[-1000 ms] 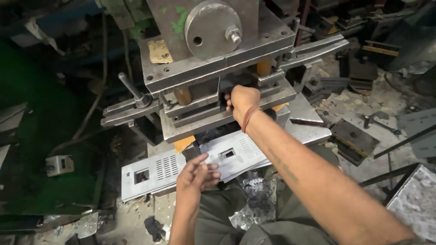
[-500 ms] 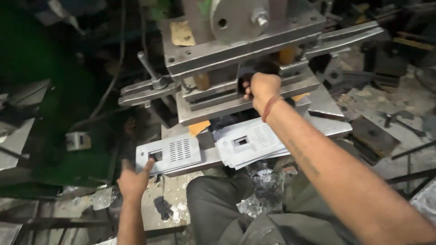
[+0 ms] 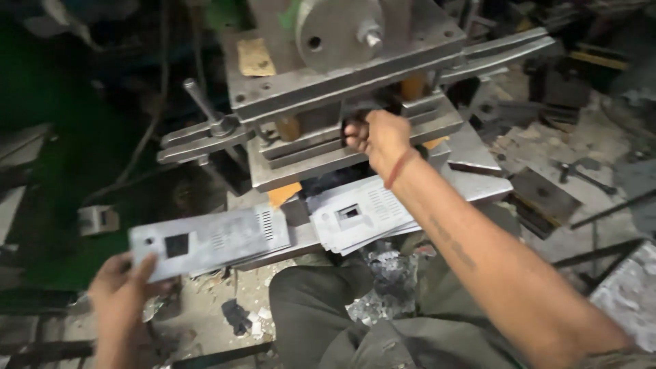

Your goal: Placing metal sheets into a stamping press machine to create vents and stacking the processed parts.

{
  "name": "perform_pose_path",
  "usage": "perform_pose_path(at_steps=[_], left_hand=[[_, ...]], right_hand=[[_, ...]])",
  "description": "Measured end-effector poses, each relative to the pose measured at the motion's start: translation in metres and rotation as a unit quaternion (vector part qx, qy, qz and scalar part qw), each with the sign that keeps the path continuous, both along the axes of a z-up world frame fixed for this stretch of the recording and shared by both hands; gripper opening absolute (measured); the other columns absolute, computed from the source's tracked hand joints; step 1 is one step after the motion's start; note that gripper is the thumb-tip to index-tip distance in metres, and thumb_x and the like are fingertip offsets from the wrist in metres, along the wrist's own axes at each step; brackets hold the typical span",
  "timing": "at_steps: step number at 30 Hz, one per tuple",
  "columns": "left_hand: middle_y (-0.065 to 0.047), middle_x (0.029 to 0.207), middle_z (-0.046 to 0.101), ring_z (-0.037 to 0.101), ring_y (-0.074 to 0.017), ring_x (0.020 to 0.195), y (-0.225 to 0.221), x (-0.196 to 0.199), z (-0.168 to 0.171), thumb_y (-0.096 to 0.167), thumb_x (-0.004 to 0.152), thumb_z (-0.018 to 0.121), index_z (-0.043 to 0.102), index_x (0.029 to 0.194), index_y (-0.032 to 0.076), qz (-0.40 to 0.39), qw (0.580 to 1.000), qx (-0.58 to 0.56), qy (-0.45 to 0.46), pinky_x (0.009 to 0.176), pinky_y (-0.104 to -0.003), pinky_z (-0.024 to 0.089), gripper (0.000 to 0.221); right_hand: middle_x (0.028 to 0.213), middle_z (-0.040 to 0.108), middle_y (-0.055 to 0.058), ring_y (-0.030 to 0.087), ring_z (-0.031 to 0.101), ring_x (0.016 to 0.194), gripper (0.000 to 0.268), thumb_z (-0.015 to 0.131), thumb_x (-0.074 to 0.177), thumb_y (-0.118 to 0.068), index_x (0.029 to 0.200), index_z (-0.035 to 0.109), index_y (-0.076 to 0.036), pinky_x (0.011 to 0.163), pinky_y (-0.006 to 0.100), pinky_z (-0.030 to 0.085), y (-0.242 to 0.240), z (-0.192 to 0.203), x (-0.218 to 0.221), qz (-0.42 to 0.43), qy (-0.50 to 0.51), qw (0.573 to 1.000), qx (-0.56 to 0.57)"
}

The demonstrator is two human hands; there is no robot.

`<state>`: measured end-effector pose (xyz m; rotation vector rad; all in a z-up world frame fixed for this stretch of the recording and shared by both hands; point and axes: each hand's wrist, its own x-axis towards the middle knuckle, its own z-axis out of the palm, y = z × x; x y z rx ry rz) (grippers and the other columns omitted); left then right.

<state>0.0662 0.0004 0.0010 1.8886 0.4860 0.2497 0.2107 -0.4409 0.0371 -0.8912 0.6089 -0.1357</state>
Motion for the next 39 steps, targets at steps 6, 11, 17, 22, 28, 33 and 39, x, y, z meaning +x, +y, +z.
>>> perform_pose_path(at_steps=[6,11,17,22,28,33,39], left_hand=[[-0.044,0.126,0.046,0.054,-0.0545,0.091,0.046,-0.060,-0.047,-0.003,0.114,0.036,0.025,0.146,-0.012,-0.003,0.992,-0.109,-0.060,0.077,-0.057,0.048,0.036],[-0.034,0.118,0.059,0.064,-0.0421,0.081,-0.044,-0.059,-0.041,0.008,0.105,0.049,0.041,0.144,-0.009,-0.003,0.985,-0.165,-0.039,0.064,-0.040,0.055,0.043],[-0.024,0.107,0.066,0.070,-0.0329,0.072,-0.207,-0.029,-0.039,0.005,0.095,0.060,0.047,0.141,-0.002,-0.053,0.932,-0.350,-0.073,0.061,-0.037,0.064,0.048],[-0.031,0.101,0.070,0.077,-0.0379,0.071,-0.271,0.037,-0.027,0.014,0.096,0.068,0.058,0.126,-0.006,-0.107,0.925,-0.355,-0.081,0.059,-0.048,0.070,0.038],[-0.024,0.093,0.077,0.079,-0.0284,0.075,-0.269,0.075,-0.011,0.030,0.100,0.064,0.060,0.114,0.002,-0.185,0.905,-0.381,-0.045,0.068,-0.036,0.067,0.031],[-0.024,0.105,0.076,0.078,-0.0296,0.085,-0.259,0.051,-0.018,0.020,0.100,0.060,0.061,0.134,0.000,-0.231,0.905,-0.358,-0.001,0.073,-0.040,0.067,0.040],[-0.024,0.106,0.076,0.074,-0.0317,0.089,-0.247,-0.003,-0.033,0.007,0.099,0.055,0.063,0.131,-0.006,-0.210,0.916,-0.332,0.080,0.081,-0.039,0.062,0.035]], right_hand=[[0.094,0.067,0.017,0.026,0.067,0.087,0.012,0.054,0.099,-0.005,0.098,0.060,0.005,0.088,0.040,0.057,-0.015,-0.029,-0.156,0.079,-0.092,0.991,-0.048],[0.081,0.071,0.021,0.027,0.066,0.067,0.023,0.063,0.100,-0.012,0.094,0.068,0.010,0.065,0.037,0.056,-0.026,-0.100,-0.191,0.090,0.022,0.989,-0.113],[0.078,0.071,0.020,0.025,0.060,0.053,0.021,0.070,0.094,-0.009,0.101,0.072,0.011,0.050,0.035,0.049,-0.020,-0.086,-0.197,0.171,0.035,0.976,-0.128],[0.057,0.062,0.013,0.016,0.059,0.045,0.017,0.071,0.096,-0.013,0.088,0.073,0.001,0.050,0.032,0.060,-0.004,-0.029,-0.159,0.050,-0.084,0.982,-0.160],[0.089,0.075,0.026,0.035,0.078,0.079,0.012,0.059,0.100,-0.004,0.101,0.063,0.007,0.072,0.048,0.066,-0.034,-0.052,-0.062,0.033,-0.108,0.994,-0.007],[0.094,0.066,0.026,0.043,0.073,0.087,0.024,0.040,0.088,0.009,0.103,0.059,0.011,0.073,0.044,0.063,-0.029,-0.076,0.031,0.042,-0.121,0.992,0.017],[0.063,0.063,0.015,0.020,0.056,0.043,0.023,0.043,0.088,0.004,0.079,0.065,0.006,0.037,0.031,0.050,-0.002,-0.027,0.020,-0.056,0.013,0.997,-0.044]])
